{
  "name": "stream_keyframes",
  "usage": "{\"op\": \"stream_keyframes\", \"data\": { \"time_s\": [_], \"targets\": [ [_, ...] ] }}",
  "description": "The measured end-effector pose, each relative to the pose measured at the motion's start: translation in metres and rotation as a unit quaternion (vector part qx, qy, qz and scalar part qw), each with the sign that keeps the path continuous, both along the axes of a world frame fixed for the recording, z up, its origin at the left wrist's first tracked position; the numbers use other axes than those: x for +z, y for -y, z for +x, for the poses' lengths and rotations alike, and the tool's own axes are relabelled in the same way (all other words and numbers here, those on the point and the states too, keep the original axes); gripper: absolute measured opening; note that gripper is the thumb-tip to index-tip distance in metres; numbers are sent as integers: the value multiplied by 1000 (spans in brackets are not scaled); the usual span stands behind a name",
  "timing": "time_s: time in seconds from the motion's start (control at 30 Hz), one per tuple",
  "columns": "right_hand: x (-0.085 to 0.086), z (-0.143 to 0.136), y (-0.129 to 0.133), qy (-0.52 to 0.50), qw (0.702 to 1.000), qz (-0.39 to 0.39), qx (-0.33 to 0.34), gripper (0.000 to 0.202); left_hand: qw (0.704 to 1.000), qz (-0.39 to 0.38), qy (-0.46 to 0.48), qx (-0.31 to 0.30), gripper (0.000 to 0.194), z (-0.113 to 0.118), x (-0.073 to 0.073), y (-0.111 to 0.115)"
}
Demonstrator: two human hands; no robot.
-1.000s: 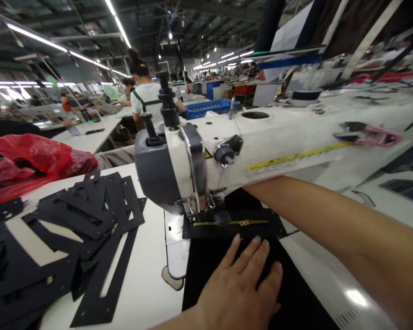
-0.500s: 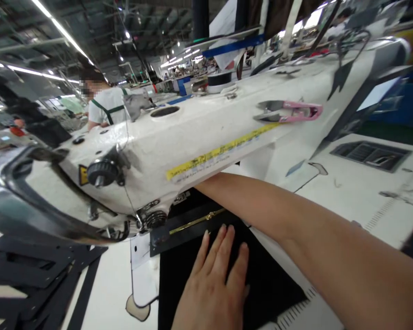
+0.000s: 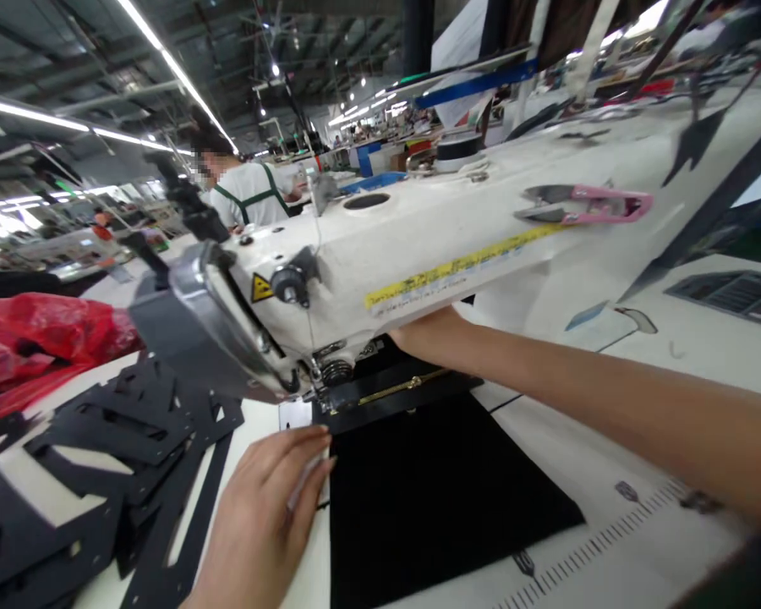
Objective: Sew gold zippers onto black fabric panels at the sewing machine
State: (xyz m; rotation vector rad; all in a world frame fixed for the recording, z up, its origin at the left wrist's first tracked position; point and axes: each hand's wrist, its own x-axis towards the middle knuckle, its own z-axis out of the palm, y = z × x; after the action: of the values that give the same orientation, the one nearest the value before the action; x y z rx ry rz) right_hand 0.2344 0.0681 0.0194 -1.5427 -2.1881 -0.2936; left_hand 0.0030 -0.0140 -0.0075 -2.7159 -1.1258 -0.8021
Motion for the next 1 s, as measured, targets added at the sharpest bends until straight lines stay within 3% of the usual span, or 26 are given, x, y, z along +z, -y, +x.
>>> {"op": "stream_keyframes", "data": {
  "time_s": [0.1, 0.2, 0.27, 0.4, 0.5, 0.63, 0.83, 1.0],
  "targets": [
    [-12, -7, 44, 12, 997, 18, 80, 10, 997, 55, -42, -25, 19, -14, -6, -14],
    [-30, -21, 89, 9, 977, 8, 215, 17, 996, 38, -67, -36, 22, -13, -10, -20],
    [-38, -33, 101, 19, 972, -7, 235, 16, 999, 12, -52, -9, 22, -10, -9, -20],
    [-37, -56, 88, 28, 983, -73, 166, 10, 997, -30, 5, 71, 15, -8, -2, -22],
    [-33, -64, 75, 13, 984, -116, 137, 22, 996, -42, 19, 79, 13, -9, 1, -25],
    [-36, -62, 70, 18, 980, -120, 156, 26, 995, -52, 30, 77, 12, -10, -3, -25],
    [-49, -48, 65, -14, 968, -82, 238, 25, 997, -53, 32, 42, 12, -12, -10, -23],
    [-43, -46, 70, 16, 965, -52, 255, 14, 999, -8, -34, 16, 13, -9, -15, -19]
  ]
}}
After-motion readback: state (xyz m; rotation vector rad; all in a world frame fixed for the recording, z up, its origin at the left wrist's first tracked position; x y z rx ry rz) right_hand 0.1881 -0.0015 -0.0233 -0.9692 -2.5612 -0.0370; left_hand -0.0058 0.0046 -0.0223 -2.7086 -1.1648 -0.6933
